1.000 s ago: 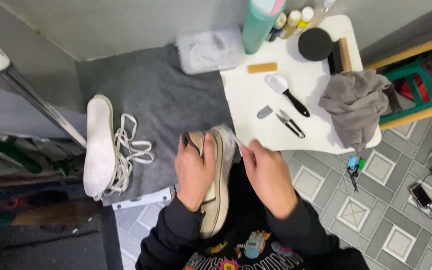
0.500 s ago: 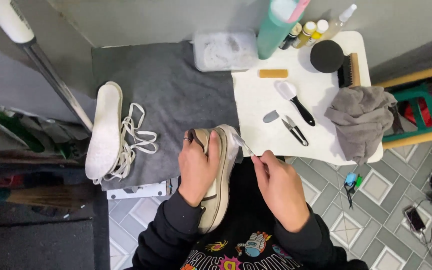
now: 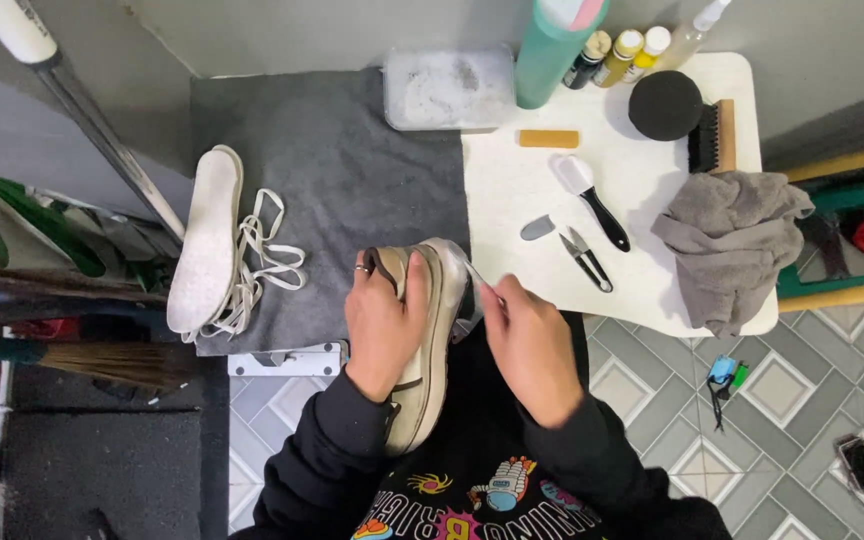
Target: The person holds a white sneaker and uses a small metal tool to scrape and clean the rubber sole and sidewall. The person repeatedly dips the tool into a container of white paste and continues scraping the shoe's surface.
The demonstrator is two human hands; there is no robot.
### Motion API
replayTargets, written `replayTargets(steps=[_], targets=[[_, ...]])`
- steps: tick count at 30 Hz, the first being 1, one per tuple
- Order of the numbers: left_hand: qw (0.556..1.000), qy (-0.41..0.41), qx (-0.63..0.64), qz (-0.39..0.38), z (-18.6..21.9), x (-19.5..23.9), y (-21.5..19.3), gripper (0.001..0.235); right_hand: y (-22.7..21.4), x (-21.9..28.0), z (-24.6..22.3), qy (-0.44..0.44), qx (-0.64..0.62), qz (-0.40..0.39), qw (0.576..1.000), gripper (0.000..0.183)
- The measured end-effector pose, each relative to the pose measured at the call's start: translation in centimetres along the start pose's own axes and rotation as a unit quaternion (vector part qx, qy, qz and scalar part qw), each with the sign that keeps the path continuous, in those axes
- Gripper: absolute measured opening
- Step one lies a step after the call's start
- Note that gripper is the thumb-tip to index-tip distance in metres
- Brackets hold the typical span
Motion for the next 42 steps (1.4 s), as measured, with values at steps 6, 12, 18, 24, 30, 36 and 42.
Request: replayTargets(steps=[6,12,18,24,30,36,42], targets=[[1.000,-0.008,-0.004,0.002,-0.5,-0.2,0.7,0.041,-0.5,2.1,0.6,0.031,-0.027,-0.044,0.998,0.030],[0.999,0.012,-0.039,0.008,0.6,0.0,0.7,0.038,0.7,-0.8,0.9,-0.020,-0.042,-0.011,0.999,0.029],[1.000,0.005,-0.026,0.008,0.8,0.0,0.6,0.036,-0.7,2.2,1.1,0.008,-0.016,-0.048,0.999,0.032],[0.999,0.013,-0.036,0.003,1.0,0.1,0.5,0.038,0.2,-0.8,0.2,-0.032,-0.027,-0.002,0.999,0.029],[1.000,0.007,0.006,0.011,-0.1,-0.1,0.6,0.036,0.0,1.6,-0.1,0.007,-0.036,-0.032,0.999,0.031],[1.000,-0.005,0.005,-0.008,1.0,0.0,-0.5,0.042,0.8,-1.2,-1.8,-0.039,-0.006,0.019,0.999,0.030],[0.999,-0.030,0.031,-0.010,-1.0,-0.2,0.0,0.048,0.6,2.2,-1.3,0.019,0.021,-0.004,1.000,0.030]])
Point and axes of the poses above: each hand's wrist, its own x-axis away from the middle knuckle, its own y-axis out of the palm, z = x × y, the point moved 1 cm from there along -x, towards the middle knuckle, and after that the axes turned 10 degrees about -z, right-handed, at the moved point
